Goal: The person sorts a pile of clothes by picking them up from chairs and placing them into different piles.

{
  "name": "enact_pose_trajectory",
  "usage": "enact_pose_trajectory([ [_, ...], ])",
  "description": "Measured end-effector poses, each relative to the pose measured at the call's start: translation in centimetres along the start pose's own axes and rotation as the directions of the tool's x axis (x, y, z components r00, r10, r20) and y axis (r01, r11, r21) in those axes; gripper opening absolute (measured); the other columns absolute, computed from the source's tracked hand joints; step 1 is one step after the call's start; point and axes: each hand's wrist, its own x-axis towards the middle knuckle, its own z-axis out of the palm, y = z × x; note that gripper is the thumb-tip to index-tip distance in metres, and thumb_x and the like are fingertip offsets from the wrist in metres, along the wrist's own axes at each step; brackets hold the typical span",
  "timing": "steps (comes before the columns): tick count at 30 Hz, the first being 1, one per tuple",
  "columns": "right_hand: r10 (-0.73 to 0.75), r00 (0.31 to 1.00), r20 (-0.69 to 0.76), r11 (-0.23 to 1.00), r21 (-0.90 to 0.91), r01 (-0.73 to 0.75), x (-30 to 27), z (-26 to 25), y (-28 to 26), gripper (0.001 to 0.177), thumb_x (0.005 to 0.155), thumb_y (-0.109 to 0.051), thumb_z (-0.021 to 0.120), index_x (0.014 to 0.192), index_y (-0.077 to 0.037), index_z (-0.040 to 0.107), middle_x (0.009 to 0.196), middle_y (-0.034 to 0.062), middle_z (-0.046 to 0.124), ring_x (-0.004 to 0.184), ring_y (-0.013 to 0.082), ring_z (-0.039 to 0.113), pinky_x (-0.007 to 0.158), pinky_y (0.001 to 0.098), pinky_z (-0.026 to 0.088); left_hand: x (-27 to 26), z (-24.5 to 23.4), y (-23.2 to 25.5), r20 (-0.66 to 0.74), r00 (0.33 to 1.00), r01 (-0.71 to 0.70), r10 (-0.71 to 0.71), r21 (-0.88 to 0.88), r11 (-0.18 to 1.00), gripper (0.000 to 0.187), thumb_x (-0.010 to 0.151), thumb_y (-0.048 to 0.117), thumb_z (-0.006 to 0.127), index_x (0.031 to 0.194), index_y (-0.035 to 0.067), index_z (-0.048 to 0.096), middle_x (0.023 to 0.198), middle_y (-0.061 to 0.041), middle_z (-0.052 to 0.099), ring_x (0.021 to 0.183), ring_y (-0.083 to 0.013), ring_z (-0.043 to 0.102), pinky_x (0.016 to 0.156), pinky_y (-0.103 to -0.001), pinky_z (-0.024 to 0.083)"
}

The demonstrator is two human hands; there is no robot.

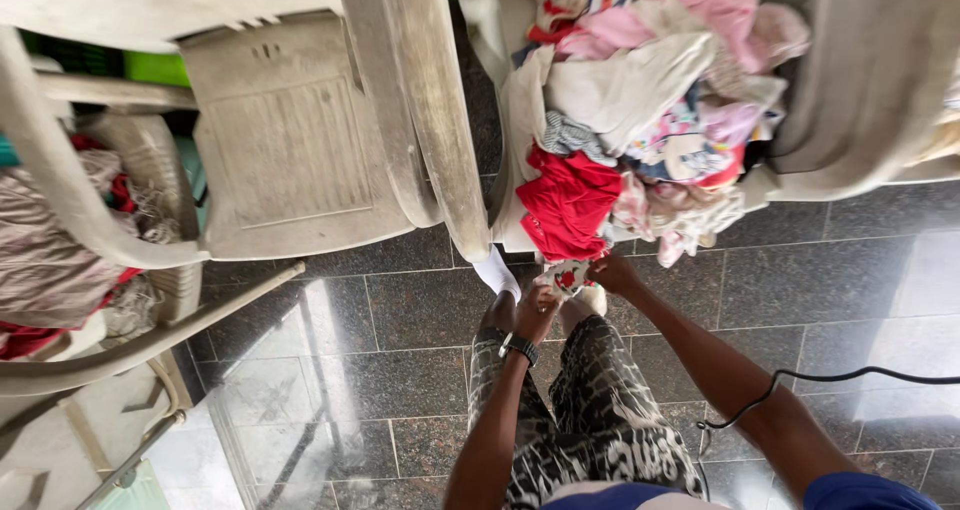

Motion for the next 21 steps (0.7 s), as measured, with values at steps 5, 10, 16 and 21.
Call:
enact_pose_trajectory([
  [5,0.083,0.996,-0.037,0.989,0.128,-0.078,-9.8,-4.2,-5.1,0.018,0.087,-0.033,0.078,0.097,-0.018,0.082,0.099,0.0047,0.08,0.073,0.0196,0.076,0.073,0.0401,0.064,-5.8,-0.6,9.1,0.171,0.985,-0.09,0.022,0.397,0.914,0.096,0.079,0.032,0.087,0.157,0.009,0.035,0.141,-0.021,0.051,0.127,-0.0355,0.055,0.106,-0.047,0.05],
  [10,-0.024,1.0,-0.005,0.976,0.218,0.024,-15.5,-6.2,-11.6,0.013,0.086,-0.025,0.08,0.092,-0.014,0.086,0.088,0.0072,0.083,0.073,0.0205,0.077,0.074,0.038,0.063,-8.5,-1.4,17.2,0.269,0.951,-0.278,0.153,0.529,0.802,0.122,0.065,0.028,0.093,0.161,0.012,0.02,0.15,-0.022,0.037,0.137,-0.0397,0.039,0.113,-0.051,0.041],
  [16,-0.096,0.991,-0.094,0.929,0.349,0.123,-20.0,-8.3,-17.2,0.014,0.087,-0.02,0.077,0.098,-0.013,0.082,0.097,0.0113,0.082,0.086,0.0235,0.08,0.08,0.0396,0.066,-10.5,-4.8,23.2,0.168,0.89,-0.454,0.425,0.42,0.786,0.066,0.085,0.021,0.08,0.147,0.014,0.058,0.144,-0.02,0.058,0.132,-0.0363,0.054,0.106,-0.047,0.051],
  [21,-0.245,0.949,-0.2,0.784,0.535,0.315,-24.1,-11.3,-20.9,0.023,0.098,-0.021,0.063,0.117,-0.012,0.074,0.115,0.0108,0.078,0.102,0.0267,0.079,0.092,0.041,0.066,-10.8,-8.5,27.6,0.074,0.936,-0.351,0.344,0.271,0.896,0.046,0.092,0.014,0.064,0.137,0.004,0.067,0.107,-0.021,0.074,0.098,-0.0358,0.072,0.088,-0.047,0.057],
])
